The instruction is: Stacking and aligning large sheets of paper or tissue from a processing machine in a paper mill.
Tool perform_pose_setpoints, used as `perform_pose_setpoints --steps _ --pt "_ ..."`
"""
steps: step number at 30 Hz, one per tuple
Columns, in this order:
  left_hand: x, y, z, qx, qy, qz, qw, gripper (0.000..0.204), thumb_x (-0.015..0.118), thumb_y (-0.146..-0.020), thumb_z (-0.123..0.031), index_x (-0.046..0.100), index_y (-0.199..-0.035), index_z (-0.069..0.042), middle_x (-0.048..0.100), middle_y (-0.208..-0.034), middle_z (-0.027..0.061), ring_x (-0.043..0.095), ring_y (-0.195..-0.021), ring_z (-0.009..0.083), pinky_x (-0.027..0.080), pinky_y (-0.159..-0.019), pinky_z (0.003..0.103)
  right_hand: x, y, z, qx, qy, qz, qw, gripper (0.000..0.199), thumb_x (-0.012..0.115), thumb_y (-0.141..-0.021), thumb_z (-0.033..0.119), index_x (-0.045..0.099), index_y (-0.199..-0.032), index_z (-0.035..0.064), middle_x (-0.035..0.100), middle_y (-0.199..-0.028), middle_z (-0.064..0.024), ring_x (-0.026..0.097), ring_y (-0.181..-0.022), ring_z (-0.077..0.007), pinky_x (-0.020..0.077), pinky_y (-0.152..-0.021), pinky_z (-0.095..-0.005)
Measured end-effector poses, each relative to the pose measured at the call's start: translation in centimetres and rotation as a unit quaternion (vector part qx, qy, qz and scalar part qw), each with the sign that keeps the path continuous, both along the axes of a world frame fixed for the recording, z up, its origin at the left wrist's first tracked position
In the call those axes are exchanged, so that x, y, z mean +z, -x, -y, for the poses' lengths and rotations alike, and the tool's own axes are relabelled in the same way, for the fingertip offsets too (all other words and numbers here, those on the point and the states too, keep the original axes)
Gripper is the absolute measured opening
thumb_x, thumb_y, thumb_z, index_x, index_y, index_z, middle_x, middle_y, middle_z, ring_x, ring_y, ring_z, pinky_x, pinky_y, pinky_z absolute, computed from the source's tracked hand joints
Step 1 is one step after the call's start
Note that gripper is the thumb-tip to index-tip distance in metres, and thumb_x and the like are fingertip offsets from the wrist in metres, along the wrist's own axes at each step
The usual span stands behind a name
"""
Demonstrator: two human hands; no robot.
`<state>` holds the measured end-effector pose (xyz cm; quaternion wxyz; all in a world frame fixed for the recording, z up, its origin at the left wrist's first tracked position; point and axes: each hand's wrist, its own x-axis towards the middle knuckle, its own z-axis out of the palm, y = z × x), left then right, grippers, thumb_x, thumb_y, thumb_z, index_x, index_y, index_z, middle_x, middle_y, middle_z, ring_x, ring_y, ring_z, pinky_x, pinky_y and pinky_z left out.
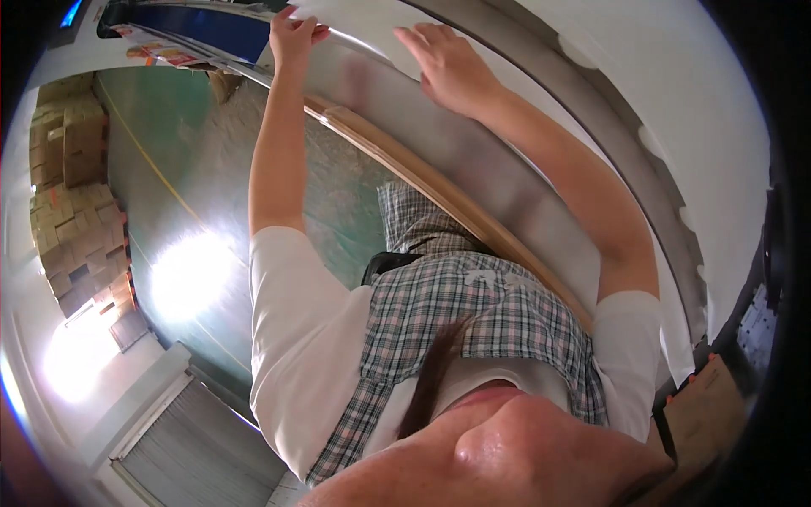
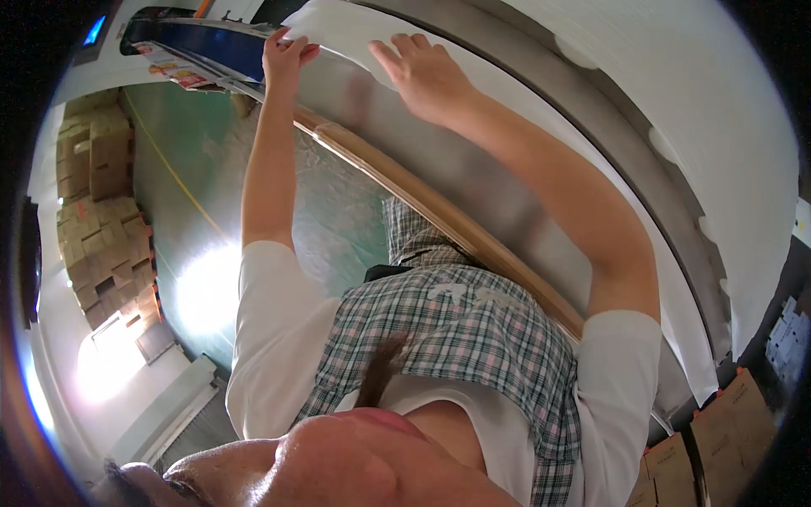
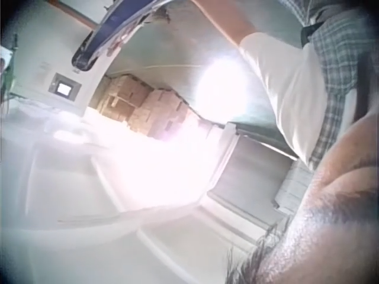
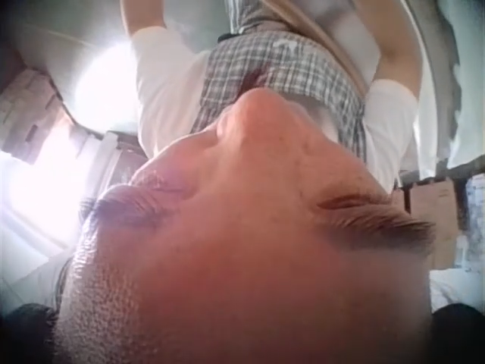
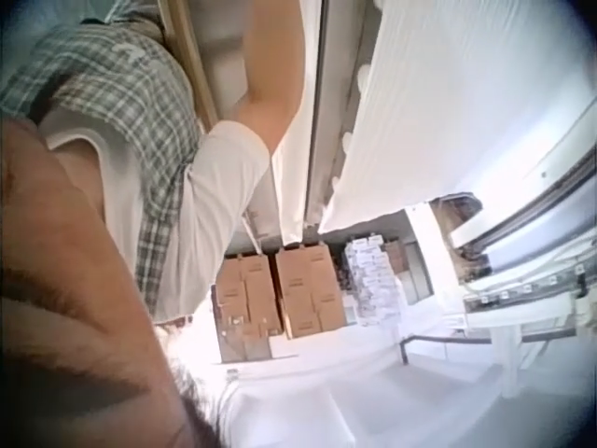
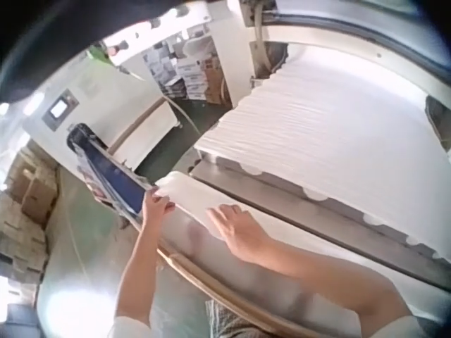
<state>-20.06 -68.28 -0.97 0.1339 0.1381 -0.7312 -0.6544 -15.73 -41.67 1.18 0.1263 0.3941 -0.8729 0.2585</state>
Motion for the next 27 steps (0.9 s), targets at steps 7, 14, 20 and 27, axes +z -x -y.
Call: perform_pose_setpoints --steps 7,14,20,27 --pt "3.0 1.0 -0.3 -0.018 0.217 -0.024 0.976 0.025 0.058 -0.076 -0.015 0.054 -0.096 0.0 0.059 -0.084 0.0114 0.061 -0.067 0.0191 0.051 -0.06 0.031 0.1 5.3 6.8 -0.08 -0.032 0.053 0.995 0.016 0.053 -0.073 0.011 0.055 -0.087 0.0024 0.055 -0.082 -0.0144 0.055 -0.08 -0.0291 0.0462 -0.062 -0.0383" --pt "6.6 0.8 -3.2 -0.092 0.402 0.047 0.91 0.026 0.063 -0.074 -0.022 0.054 -0.087 -0.002 0.059 -0.076 0.0139 0.06 -0.064 0.0193 0.048 -0.059 0.031 2.6 9.5 2.6 -0.125 0.117 0.229 0.958 0.016 0.055 -0.073 0.016 0.057 -0.074 -0.0008 0.058 -0.066 -0.0167 0.059 -0.063 -0.0276 0.0444 -0.057 -0.0351" --pt "3.1 2.2 -2.5 -0.201 0.661 0.098 0.716 0.028 0.063 -0.071 -0.025 0.059 -0.083 0.0 0.06 -0.077 0.0151 0.062 -0.066 0.0275 0.051 -0.06 0.035 2.4 9.5 3.1 -0.105 0.1 0.258 0.955 0.017 0.057 -0.072 0.016 0.058 -0.078 -0.0001 0.059 -0.071 -0.0169 0.059 -0.067 -0.0286 0.0446 -0.06 -0.036" --pt "0.7 0.7 -1.3 0.007 0.367 -0.039 0.929 0.031 0.062 -0.069 -0.029 0.058 -0.073 0.002 0.061 -0.072 0.0154 0.061 -0.07 0.03 0.048 -0.066 0.036 3.8 7.8 3.5 -0.111 0.12 0.206 0.965 0.016 0.056 -0.07 0.015 0.057 -0.076 0.0003 0.059 -0.072 -0.0177 0.059 -0.068 -0.0305 0.0451 -0.059 -0.0373"
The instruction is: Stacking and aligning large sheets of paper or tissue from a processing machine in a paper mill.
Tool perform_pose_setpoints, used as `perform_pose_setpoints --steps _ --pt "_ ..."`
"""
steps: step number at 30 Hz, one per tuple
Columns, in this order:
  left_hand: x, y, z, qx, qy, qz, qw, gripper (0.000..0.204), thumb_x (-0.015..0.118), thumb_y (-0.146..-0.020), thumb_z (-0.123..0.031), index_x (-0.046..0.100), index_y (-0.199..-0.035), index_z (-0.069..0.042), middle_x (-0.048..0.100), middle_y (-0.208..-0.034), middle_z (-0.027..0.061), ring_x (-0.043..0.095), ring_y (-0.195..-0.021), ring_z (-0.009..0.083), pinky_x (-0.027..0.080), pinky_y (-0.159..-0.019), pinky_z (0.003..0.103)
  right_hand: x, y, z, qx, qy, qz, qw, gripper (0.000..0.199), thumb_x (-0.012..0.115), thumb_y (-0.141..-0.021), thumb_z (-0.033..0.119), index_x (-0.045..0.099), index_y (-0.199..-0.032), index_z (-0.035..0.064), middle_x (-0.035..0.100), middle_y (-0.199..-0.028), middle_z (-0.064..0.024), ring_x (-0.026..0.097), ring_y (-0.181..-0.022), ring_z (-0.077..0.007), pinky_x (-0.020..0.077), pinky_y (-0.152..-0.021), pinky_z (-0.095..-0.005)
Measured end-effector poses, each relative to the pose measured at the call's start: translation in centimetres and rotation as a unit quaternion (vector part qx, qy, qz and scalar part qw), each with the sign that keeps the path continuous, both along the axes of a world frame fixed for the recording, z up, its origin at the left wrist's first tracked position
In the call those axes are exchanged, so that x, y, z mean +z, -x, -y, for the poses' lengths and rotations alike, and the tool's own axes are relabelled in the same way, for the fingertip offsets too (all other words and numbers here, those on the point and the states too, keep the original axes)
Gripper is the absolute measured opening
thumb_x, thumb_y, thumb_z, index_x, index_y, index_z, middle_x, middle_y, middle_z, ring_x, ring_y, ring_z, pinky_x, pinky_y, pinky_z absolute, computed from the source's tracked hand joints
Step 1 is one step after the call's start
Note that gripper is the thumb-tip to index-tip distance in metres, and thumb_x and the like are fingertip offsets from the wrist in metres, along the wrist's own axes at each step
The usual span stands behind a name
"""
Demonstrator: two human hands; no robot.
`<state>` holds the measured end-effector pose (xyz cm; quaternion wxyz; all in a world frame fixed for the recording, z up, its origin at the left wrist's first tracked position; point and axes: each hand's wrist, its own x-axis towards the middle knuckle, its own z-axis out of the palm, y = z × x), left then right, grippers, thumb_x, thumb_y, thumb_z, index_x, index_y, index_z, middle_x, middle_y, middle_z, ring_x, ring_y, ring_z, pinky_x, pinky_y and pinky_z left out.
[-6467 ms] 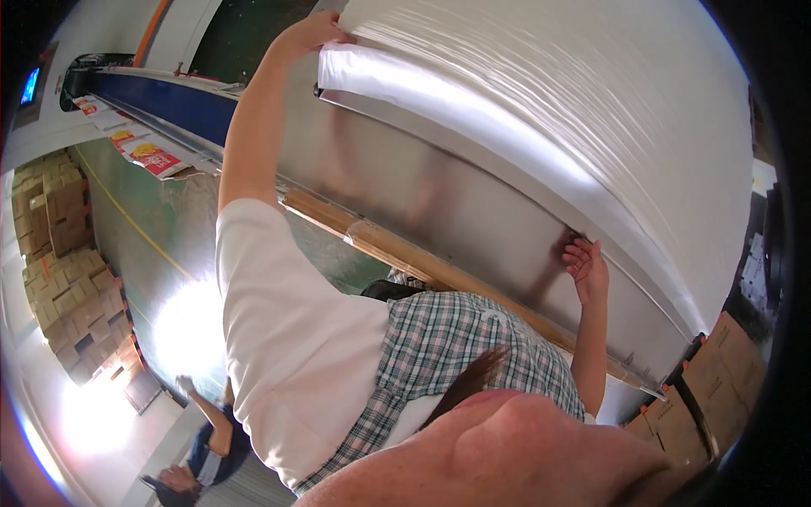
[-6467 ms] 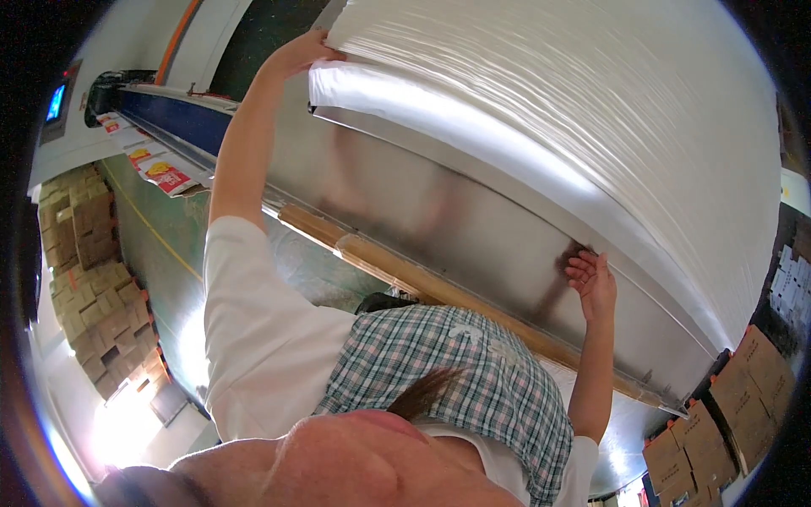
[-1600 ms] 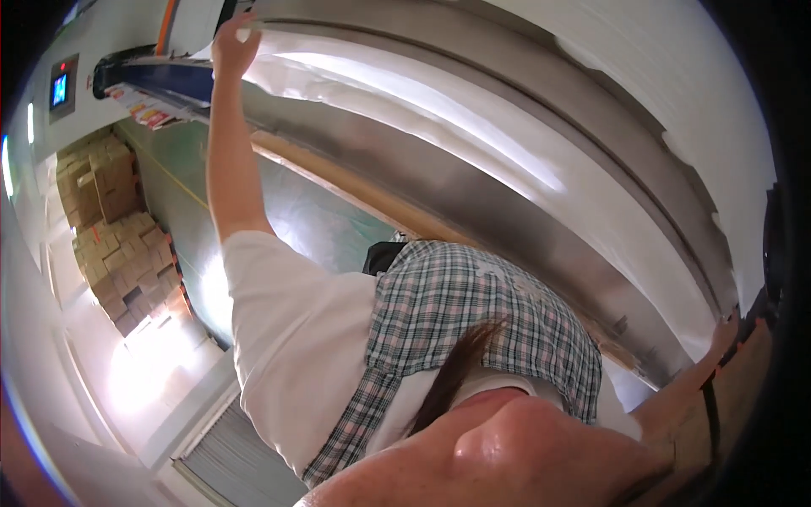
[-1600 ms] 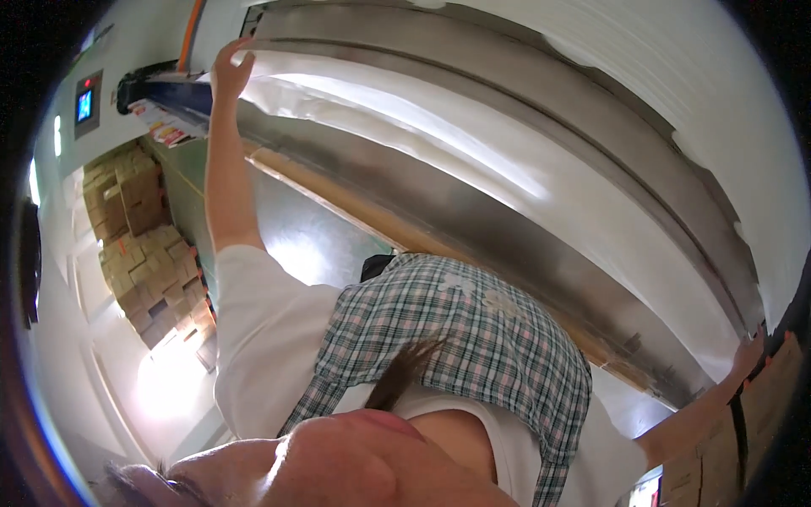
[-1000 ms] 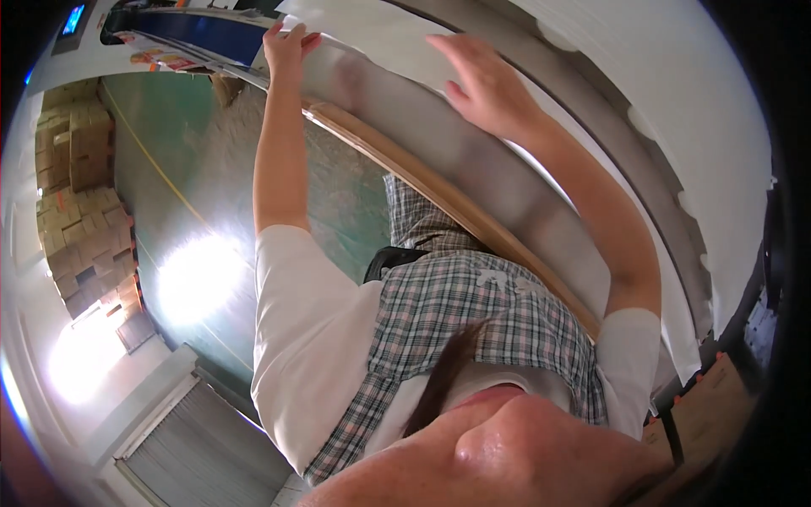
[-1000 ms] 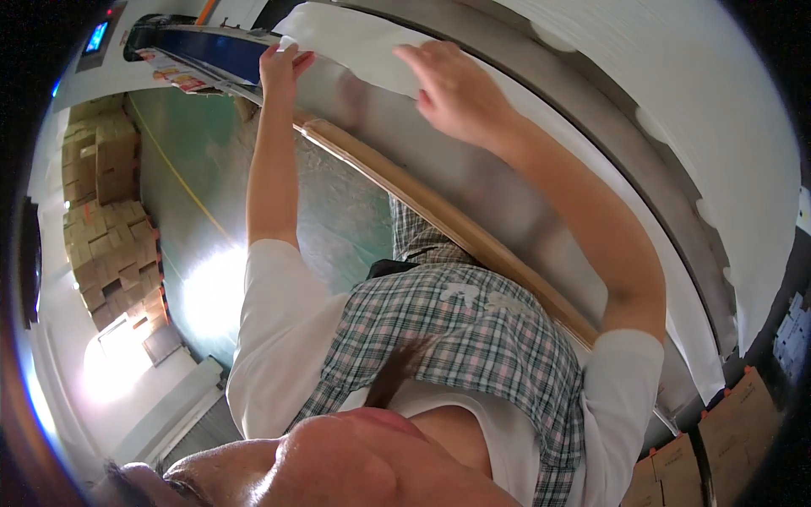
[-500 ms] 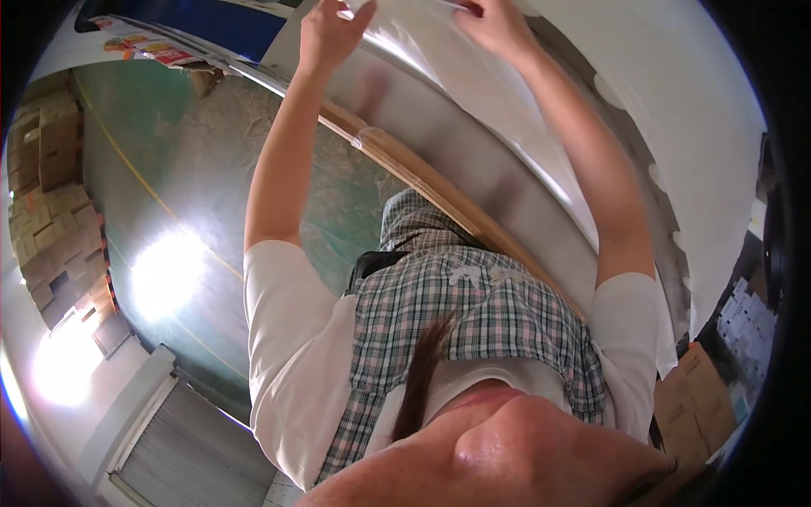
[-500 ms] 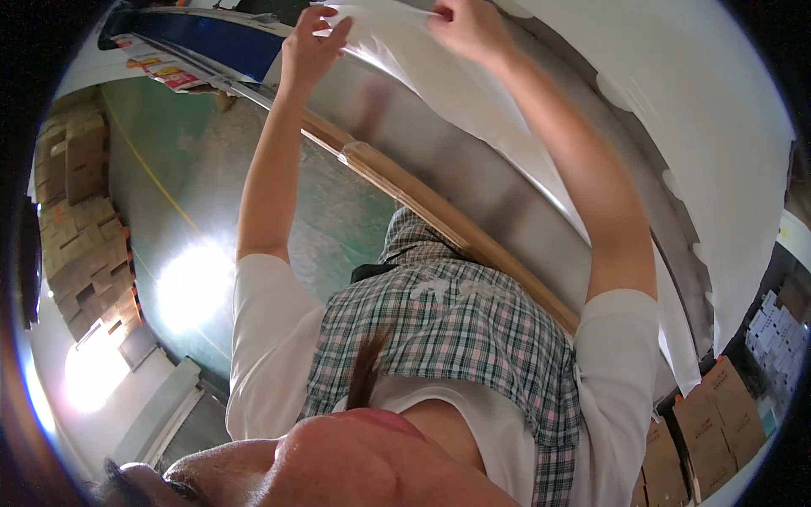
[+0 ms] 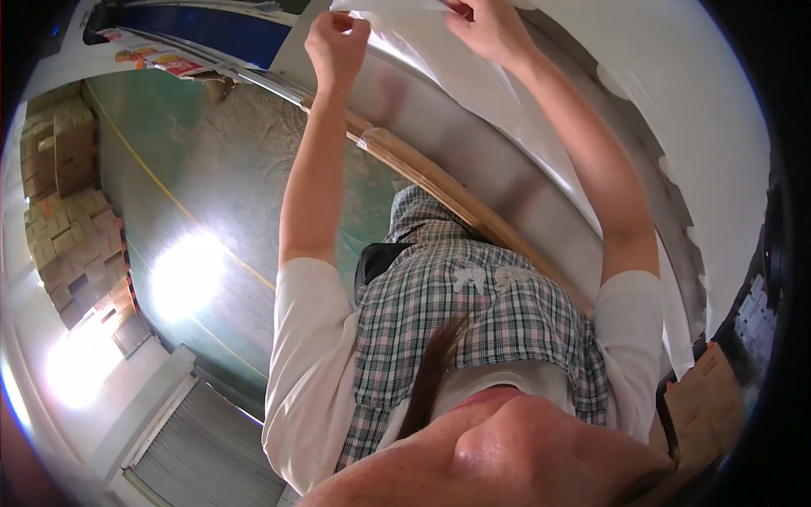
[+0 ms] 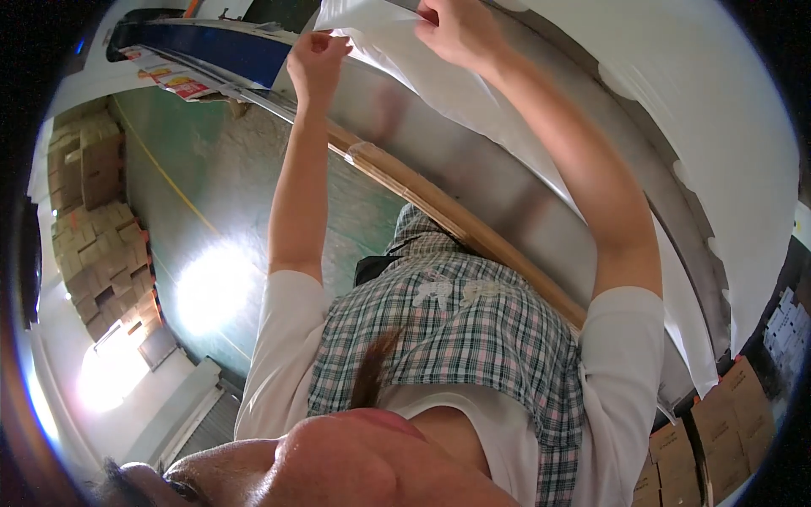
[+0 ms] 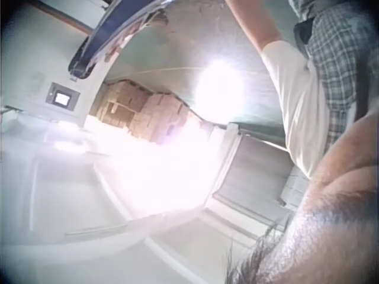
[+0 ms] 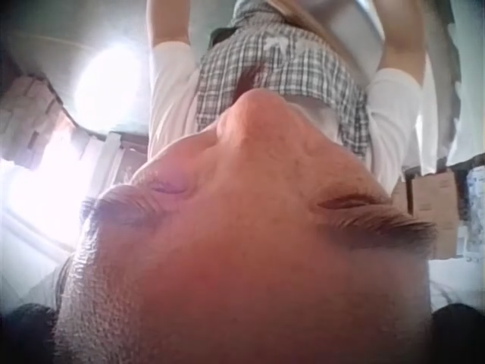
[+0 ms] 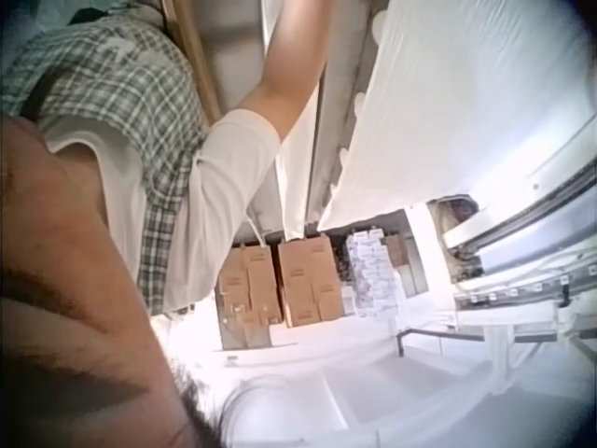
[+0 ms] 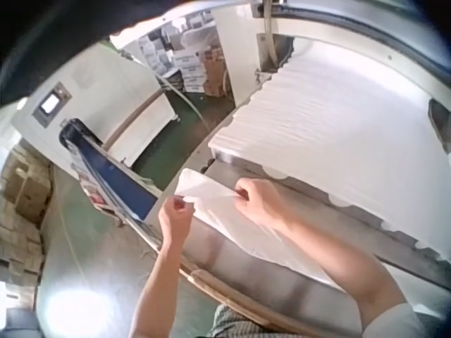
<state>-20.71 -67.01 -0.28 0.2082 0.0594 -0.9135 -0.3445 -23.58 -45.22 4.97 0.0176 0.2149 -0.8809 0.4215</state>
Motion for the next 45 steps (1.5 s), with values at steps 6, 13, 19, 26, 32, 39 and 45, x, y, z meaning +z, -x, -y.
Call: perform_pose_setpoints --steps 6,13,19,26,32,39,45 --pt "2.7 -1.5 -3.6 0.0 0.18 0.082 0.98 0.045 0.067 -0.066 -0.039 0.054 -0.082 0.001 0.056 -0.086 0.017 0.047 -0.097 0.029 0.043 -0.078 0.036 0.7 0.2 1.0 -0.005 0.018 0.025 1.0 0.015 0.055 -0.072 0.015 0.057 -0.073 0.0001 0.059 -0.068 -0.0177 0.059 -0.065 -0.0304 0.0447 -0.057 -0.0372" --pt "-0.6 -0.5 -1.2 0.021 0.105 0.001 0.994 0.024 0.064 -0.065 -0.017 0.054 -0.076 0.001 0.056 -0.074 0.0146 0.056 -0.079 0.0235 0.047 -0.07 0.033 1.7 0.2 0.8 0.011 0.034 0.016 0.999 0.015 0.055 -0.072 0.014 0.056 -0.073 -0.0008 0.058 -0.067 -0.0175 0.059 -0.063 -0.029 0.0443 -0.056 -0.036" --pt "0.9 0.7 -2.5 0.018 -0.358 -0.175 0.917 0.013 0.06 -0.064 0.002 0.053 -0.075 0.001 0.058 -0.072 0.0076 0.057 -0.064 0.0111 0.049 -0.056 0.024 0.8 -1.2 1.2 0.042 0.083 -0.056 0.994 0.01 0.056 -0.073 0.009 0.054 -0.074 -0.0003 0.056 -0.07 -0.0154 0.057 -0.063 -0.0263 0.0437 -0.055 -0.0333" --pt "-1.3 1.4 1.9 0.049 -0.122 0.014 0.991 0.025 0.058 -0.065 -0.006 0.06 -0.09 -0.002 0.062 -0.075 0.0104 0.062 -0.066 0.0156 0.049 -0.058 0.025 -6.2 -0.9 2.4 0.066 -0.056 -0.1 0.991 0.012 0.058 -0.071 0.012 0.055 -0.079 0.0026 0.055 -0.076 -0.0082 0.058 -0.069 -0.0253 0.0466 -0.059 -0.033" --pt "2.2 0.6 3.3 0.011 -0.073 -0.092 0.993 0.017 0.059 -0.066 -0.005 0.061 -0.083 -0.003 0.061 -0.071 0.0073 0.061 -0.064 0.0181 0.047 -0.06 0.025 -4.2 -1.4 3.0 -0.002 0.017 -0.108 0.994 0.012 0.057 -0.073 0.017 0.058 -0.077 0.0061 0.056 -0.079 -0.0094 0.056 -0.073 -0.0272 0.0465 -0.063 -0.0372" --pt "2.3 -2.8 -5.7 -0.387 0.141 -0.069 0.909 0.019 0.057 -0.075 -0.013 0.058 -0.091 -0.003 0.057 -0.092 0.0098 0.054 -0.093 0.0241 0.038 -0.088 0.041 -1.7 0.4 2.0 -0.022 0.101 -0.049 0.993 0.011 0.056 -0.074 0.01 0.054 -0.073 0.0 0.055 -0.067 -0.0138 0.056 -0.06 -0.0251 0.0433 -0.055 -0.0322" --pt "-0.2 -0.9 -1.5 -0.193 0.229 0.011 0.954 0.028 0.053 -0.078 -0.024 0.056 -0.097 -0.005 0.054 -0.103 0.0126 0.044 -0.103 0.0321 0.034 -0.089 0.045 -3.7 -0.8 2.9 0.062 0.061 -0.132 0.987 0.012 0.058 -0.073 0.009 0.057 -0.084 0.005 0.059 -0.09 -0.0043 0.058 -0.076 -0.0218 0.0461 -0.064 -0.0326"
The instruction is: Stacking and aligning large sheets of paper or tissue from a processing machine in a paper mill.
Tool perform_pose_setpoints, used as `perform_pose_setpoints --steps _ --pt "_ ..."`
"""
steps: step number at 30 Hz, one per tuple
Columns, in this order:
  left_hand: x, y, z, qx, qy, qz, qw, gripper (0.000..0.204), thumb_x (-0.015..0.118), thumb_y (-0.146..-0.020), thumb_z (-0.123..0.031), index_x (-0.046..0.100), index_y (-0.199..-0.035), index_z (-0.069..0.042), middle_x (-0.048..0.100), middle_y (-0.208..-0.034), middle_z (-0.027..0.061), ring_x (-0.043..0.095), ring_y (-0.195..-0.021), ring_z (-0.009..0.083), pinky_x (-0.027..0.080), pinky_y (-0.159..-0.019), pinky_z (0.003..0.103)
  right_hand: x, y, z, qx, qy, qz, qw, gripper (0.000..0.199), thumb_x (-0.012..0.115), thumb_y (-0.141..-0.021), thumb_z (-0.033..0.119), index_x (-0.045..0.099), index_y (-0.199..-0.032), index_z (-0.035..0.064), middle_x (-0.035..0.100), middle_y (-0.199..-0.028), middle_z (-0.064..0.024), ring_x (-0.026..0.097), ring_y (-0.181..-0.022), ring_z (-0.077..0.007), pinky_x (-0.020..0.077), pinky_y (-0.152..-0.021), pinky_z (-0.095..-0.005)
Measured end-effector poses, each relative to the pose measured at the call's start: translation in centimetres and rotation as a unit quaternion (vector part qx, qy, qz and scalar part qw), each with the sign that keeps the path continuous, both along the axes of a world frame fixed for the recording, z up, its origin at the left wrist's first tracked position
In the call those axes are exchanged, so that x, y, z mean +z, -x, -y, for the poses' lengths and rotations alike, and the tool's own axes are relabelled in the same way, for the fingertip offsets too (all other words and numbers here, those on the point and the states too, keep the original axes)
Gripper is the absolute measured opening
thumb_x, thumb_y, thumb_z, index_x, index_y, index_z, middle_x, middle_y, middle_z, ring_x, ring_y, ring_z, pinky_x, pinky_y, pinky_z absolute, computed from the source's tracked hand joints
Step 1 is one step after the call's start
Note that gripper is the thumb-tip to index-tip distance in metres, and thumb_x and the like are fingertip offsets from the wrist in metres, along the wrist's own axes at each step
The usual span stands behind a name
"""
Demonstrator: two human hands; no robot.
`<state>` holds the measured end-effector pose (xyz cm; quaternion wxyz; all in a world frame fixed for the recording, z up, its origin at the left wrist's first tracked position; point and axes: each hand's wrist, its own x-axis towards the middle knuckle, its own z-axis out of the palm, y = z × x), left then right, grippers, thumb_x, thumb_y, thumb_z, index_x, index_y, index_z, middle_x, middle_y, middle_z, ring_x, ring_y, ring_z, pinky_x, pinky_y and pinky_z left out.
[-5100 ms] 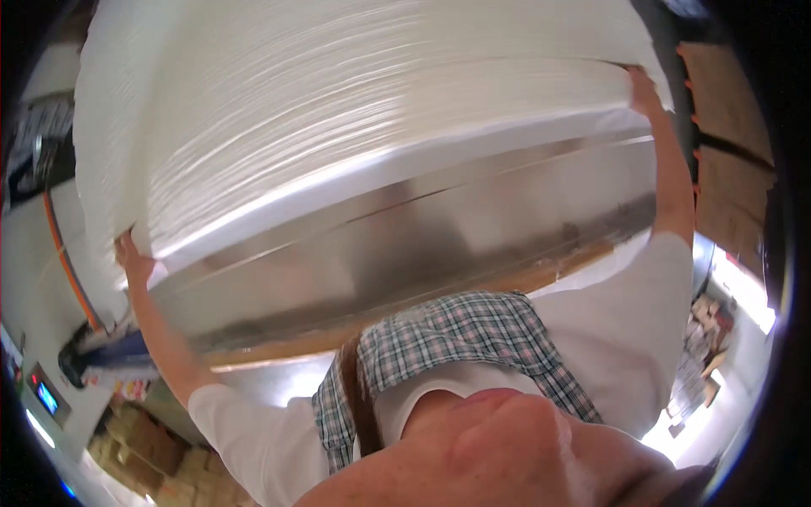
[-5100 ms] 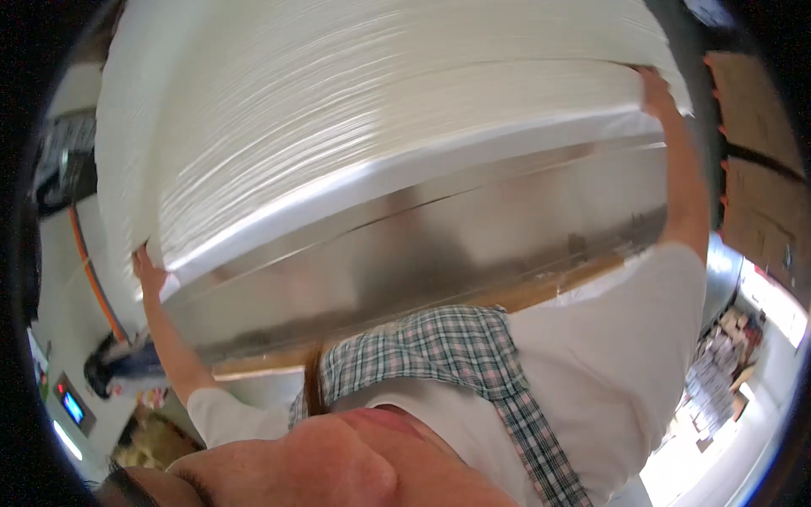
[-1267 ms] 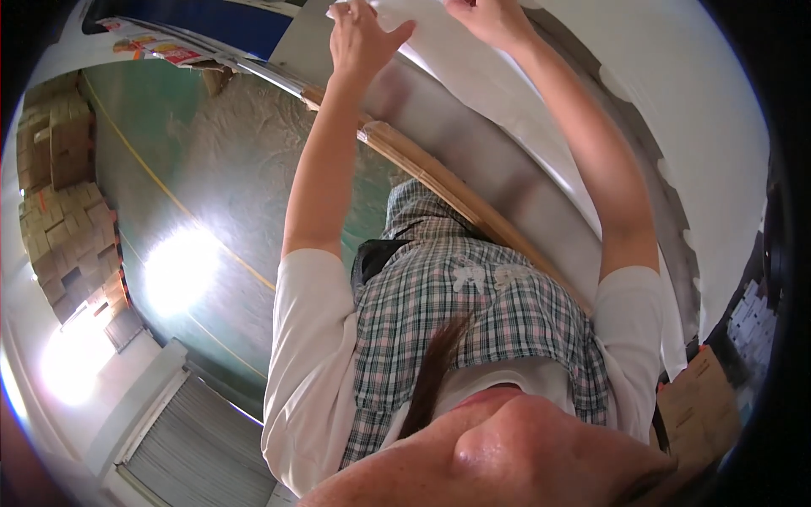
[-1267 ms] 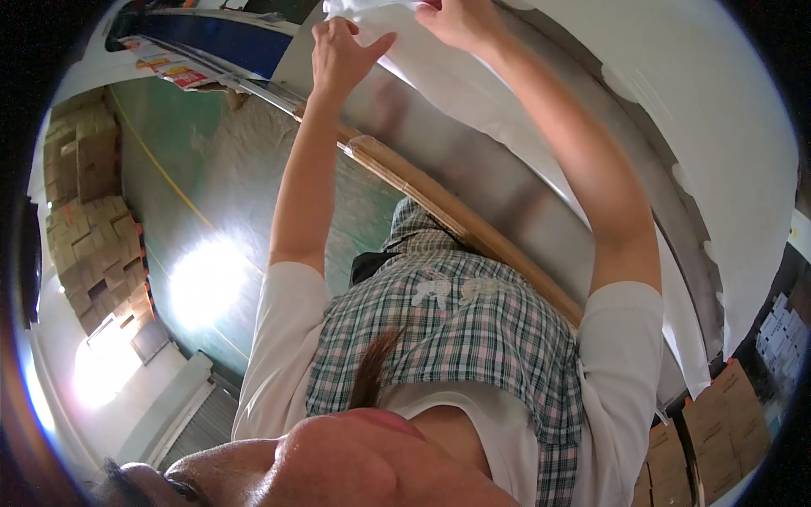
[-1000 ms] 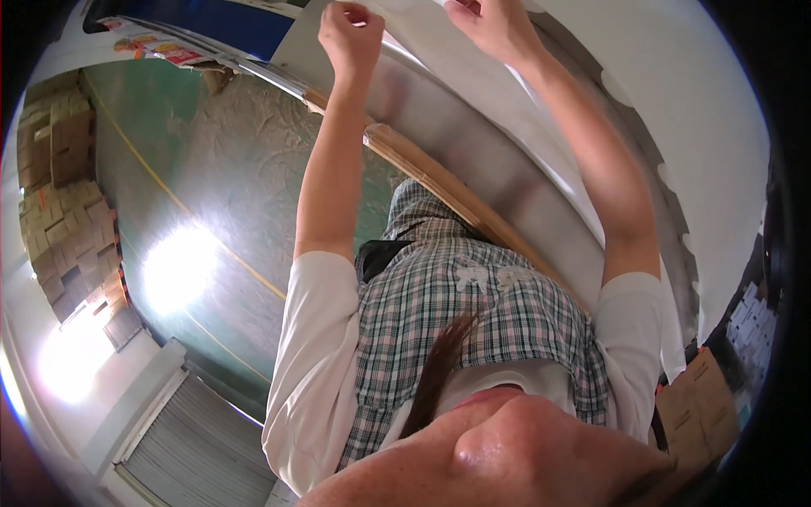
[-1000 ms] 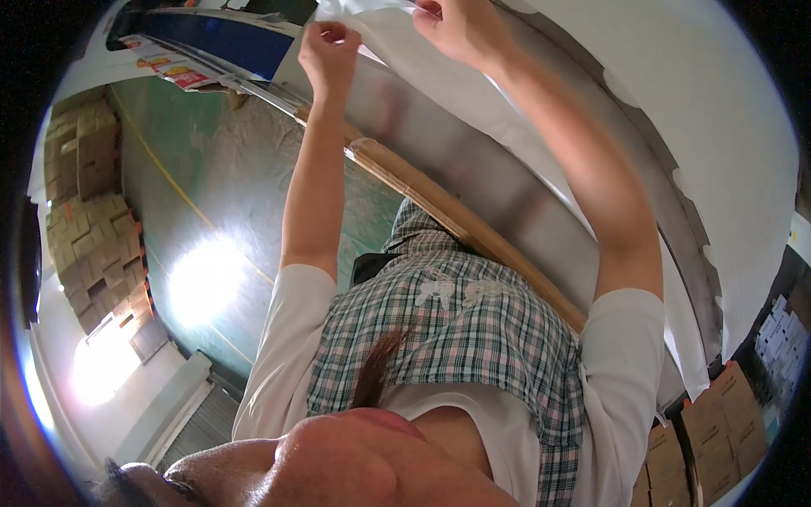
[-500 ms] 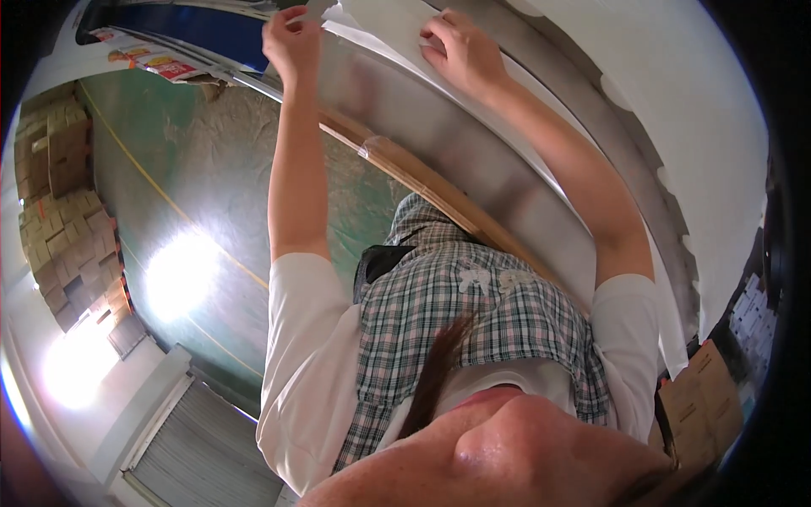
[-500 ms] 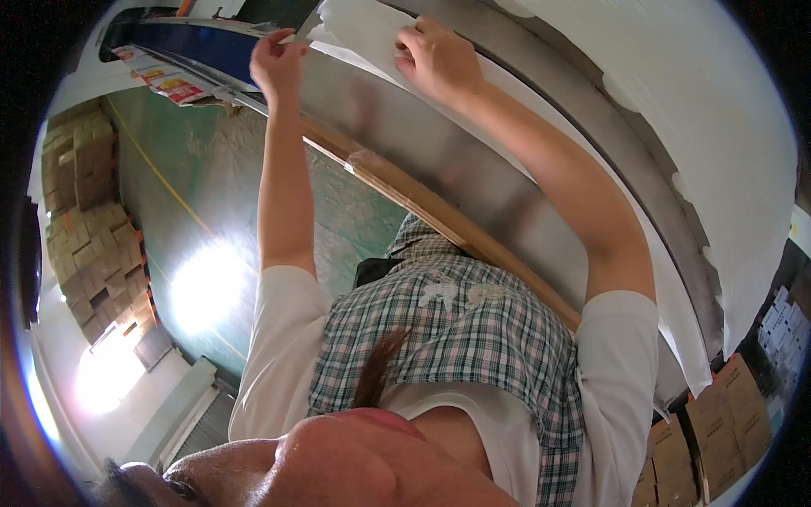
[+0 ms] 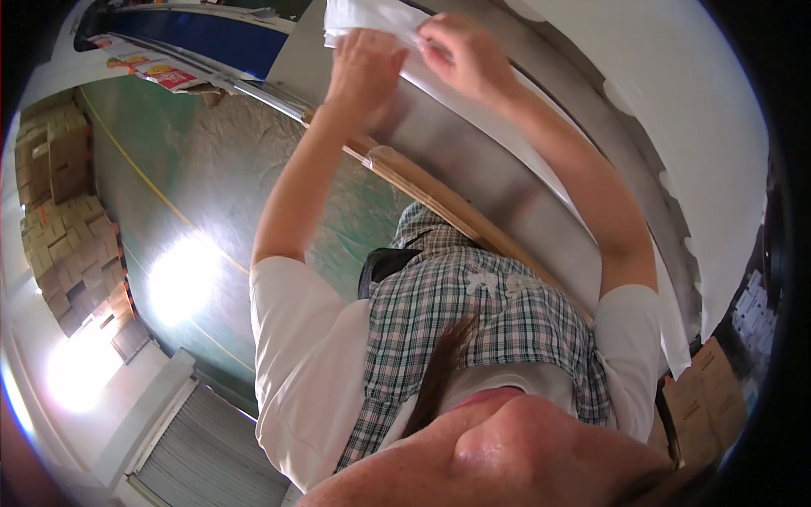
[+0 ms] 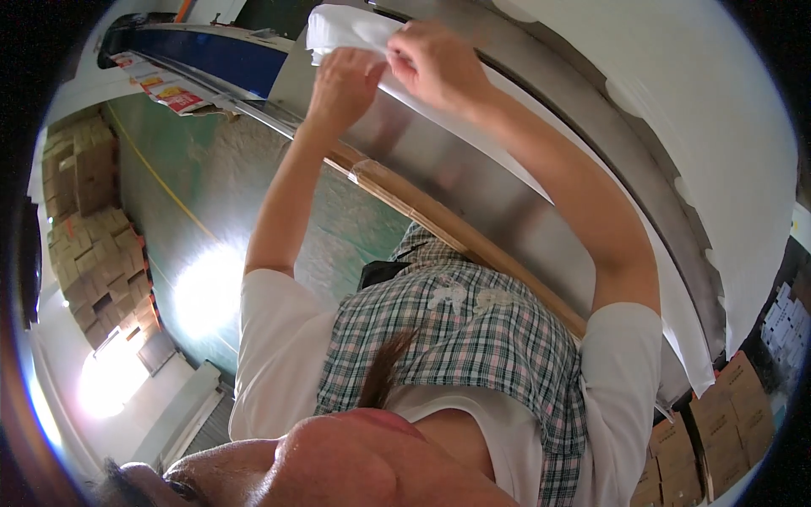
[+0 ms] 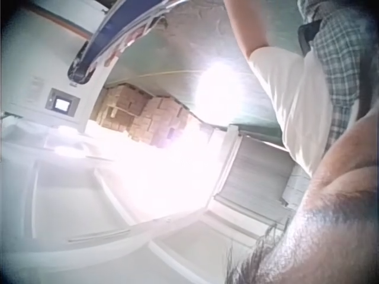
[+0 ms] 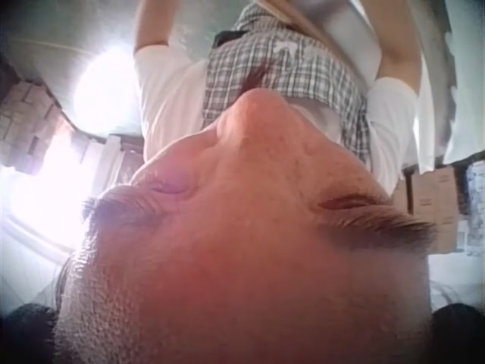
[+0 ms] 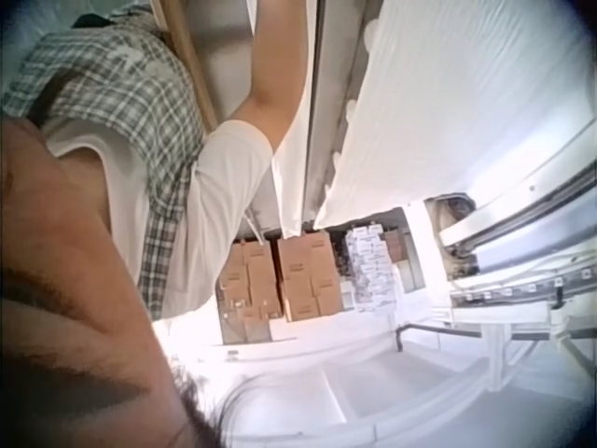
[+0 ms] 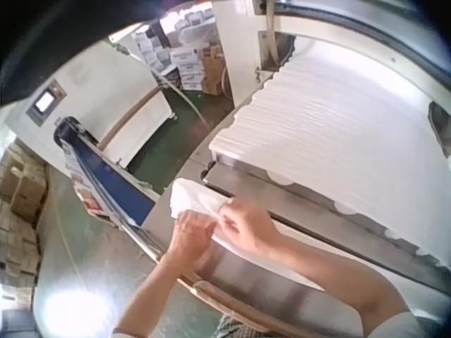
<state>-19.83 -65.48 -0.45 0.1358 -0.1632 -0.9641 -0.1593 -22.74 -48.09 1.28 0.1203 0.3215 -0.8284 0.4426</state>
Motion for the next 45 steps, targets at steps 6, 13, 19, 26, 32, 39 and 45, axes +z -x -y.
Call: perform_pose_setpoints --steps 6,13,19,26,32,39,45 --pt "-0.9 3.2 6.6 0.112 0.055 0.075 0.989 0.027 0.055 -0.074 -0.026 0.058 -0.099 -0.016 0.053 -0.105 0.0134 0.044 -0.105 0.0321 0.033 -0.089 0.047 -3.9 -1.0 1.3 0.034 -0.146 -0.135 0.979 0.017 0.056 -0.073 0.008 0.059 -0.09 0.0085 0.057 -0.103 -0.0047 0.05 -0.102 -0.0217 0.0398 -0.083 -0.0357" --pt "3.5 4.6 1.1 0.007 0.029 -0.067 0.997 0.035 0.053 -0.081 -0.036 0.056 -0.107 -0.013 0.052 -0.112 0.0093 0.048 -0.104 0.028 0.036 -0.087 0.045 -3.6 -1.2 0.7 0.044 -0.217 -0.11 0.969 0.027 0.053 -0.073 0.011 0.055 -0.1 0.0098 0.051 -0.111 -0.0058 0.047 -0.106 -0.0215 0.0378 -0.087 -0.0375" --pt "-4.6 5.3 1.2 -0.099 0.135 -0.061 0.984 0.016 0.046 -0.084 -0.021 0.057 -0.087 -0.01 0.054 -0.105 0.01 0.048 -0.1 0.0288 0.034 -0.086 0.045 -2.6 -6.9 -4.8 0.019 -0.243 -0.084 0.966 0.025 0.05 -0.072 0.012 0.051 -0.097 0.006 0.05 -0.107 -0.0119 0.046 -0.105 -0.0274 0.0355 -0.09 -0.0389" --pt "-5.4 4.4 15.1 -0.101 0.338 -0.001 0.936 0.029 0.041 -0.088 -0.024 0.051 -0.107 -0.005 0.052 -0.109 0.0123 0.045 -0.105 0.0303 0.032 -0.09 0.043 0.1 -21.6 -20.1 -0.143 -0.291 -0.026 0.946 0.025 0.05 -0.073 0.011 0.053 -0.098 0.006 0.05 -0.113 -0.0108 0.044 -0.11 -0.0248 0.0358 -0.091 -0.0392" --pt "-0.5 7.6 20.9 0.002 0.562 0.033 0.826 0.029 0.039 -0.088 -0.022 0.053 -0.11 -0.01 0.051 -0.117 0.009 0.046 -0.107 0.0308 0.035 -0.092 0.041 -0.7 -31.7 -35.1 -0.356 -0.358 0.04 0.862 0.031 0.048 -0.07 0.006 0.054 -0.101 0.0044 0.052 -0.113 -0.012 0.045 -0.11 -0.0263 0.0372 -0.088 -0.04" --pt "-1.9 -4.9 -4.1 0.067 0.239 0.166 0.954 0.049 0.032 -0.086 -0.051 0.037 -0.127 -0.025 0.032 -0.132 0.0142 0.028 -0.121 0.036 0.024 -0.092 0.058 3.7 -42.4 -55.0 -0.393 -0.232 0.365 0.811 0.043 0.045 -0.081 0.013 0.041 -0.123 0.0052 0.037 -0.13 -0.0121 0.032 -0.122 -0.0271 0.024 -0.102 -0.0342" --pt "-1.8 -8.0 -14.5 0.124 0.223 0.227 0.94 0.056 0.024 -0.085 -0.058 0.032 -0.13 -0.026 0.021 -0.139 0.0127 0.013 -0.127 0.0403 0.011 -0.097 0.058 -7.5 -43.5 -69.7 -0.568 -0.317 0.188 0.736 0.037 0.044 -0.087 0.026 0.047 -0.118 0.0061 0.046 -0.121 -0.0137 0.039 -0.115 -0.0227 0.0307 -0.096 -0.0337"
